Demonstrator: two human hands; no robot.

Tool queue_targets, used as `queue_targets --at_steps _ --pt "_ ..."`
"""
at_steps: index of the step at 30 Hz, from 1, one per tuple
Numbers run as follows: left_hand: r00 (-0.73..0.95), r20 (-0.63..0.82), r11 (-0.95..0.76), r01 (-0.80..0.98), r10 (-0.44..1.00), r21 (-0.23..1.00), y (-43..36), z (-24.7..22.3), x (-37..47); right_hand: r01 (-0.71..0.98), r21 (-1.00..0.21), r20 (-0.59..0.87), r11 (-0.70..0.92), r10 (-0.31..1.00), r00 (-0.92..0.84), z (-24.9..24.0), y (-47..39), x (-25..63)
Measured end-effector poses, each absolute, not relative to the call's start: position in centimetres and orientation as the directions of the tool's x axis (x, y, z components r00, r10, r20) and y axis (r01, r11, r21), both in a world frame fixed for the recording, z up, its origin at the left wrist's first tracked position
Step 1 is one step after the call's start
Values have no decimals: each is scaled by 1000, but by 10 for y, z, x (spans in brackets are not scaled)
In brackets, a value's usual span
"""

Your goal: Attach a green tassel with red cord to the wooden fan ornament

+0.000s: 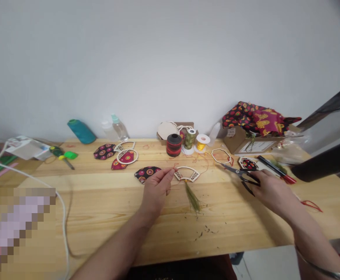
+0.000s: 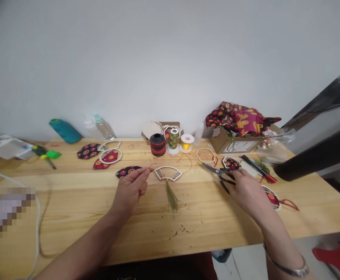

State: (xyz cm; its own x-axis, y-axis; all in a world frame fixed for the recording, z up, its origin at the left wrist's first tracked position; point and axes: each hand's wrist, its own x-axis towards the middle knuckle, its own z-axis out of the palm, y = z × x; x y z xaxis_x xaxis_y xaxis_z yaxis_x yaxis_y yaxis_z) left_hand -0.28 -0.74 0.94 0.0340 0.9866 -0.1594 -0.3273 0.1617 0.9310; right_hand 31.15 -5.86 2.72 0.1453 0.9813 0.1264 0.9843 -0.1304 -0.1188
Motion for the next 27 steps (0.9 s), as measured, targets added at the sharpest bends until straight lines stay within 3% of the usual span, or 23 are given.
queue_targets --at_steps 4,6,11,15,19,24,27 --pt "37 -169 171 -335 985 927 -8 12 -2 761 -647 46 -49 994 103 43 -53 286" --pt "40 -172 175 -331 984 927 -8 12 -2 600 -800 55 13 997 51 49 -42 268" --pt "36 -148 151 -328 988 933 -6 9 -4 502 -856 178 128 983 52 59 -10 249" --pt "50 -160 167 -334 986 928 -6 9 -4 487 -873 160 23 957 242 56 -1 266" --pt "74 -186 200 -344 980 917 -7 10 -2 534 -840 346 99 856 385 60 -8 287" --pt "87 -194 212 -341 977 916 -7 10 -2 436 -887 258 149 945 202 72 -16 303" --pt "82 -198 214 -346 977 914 -7 10 -3 482 -839 354 250 925 136 69 -22 306"
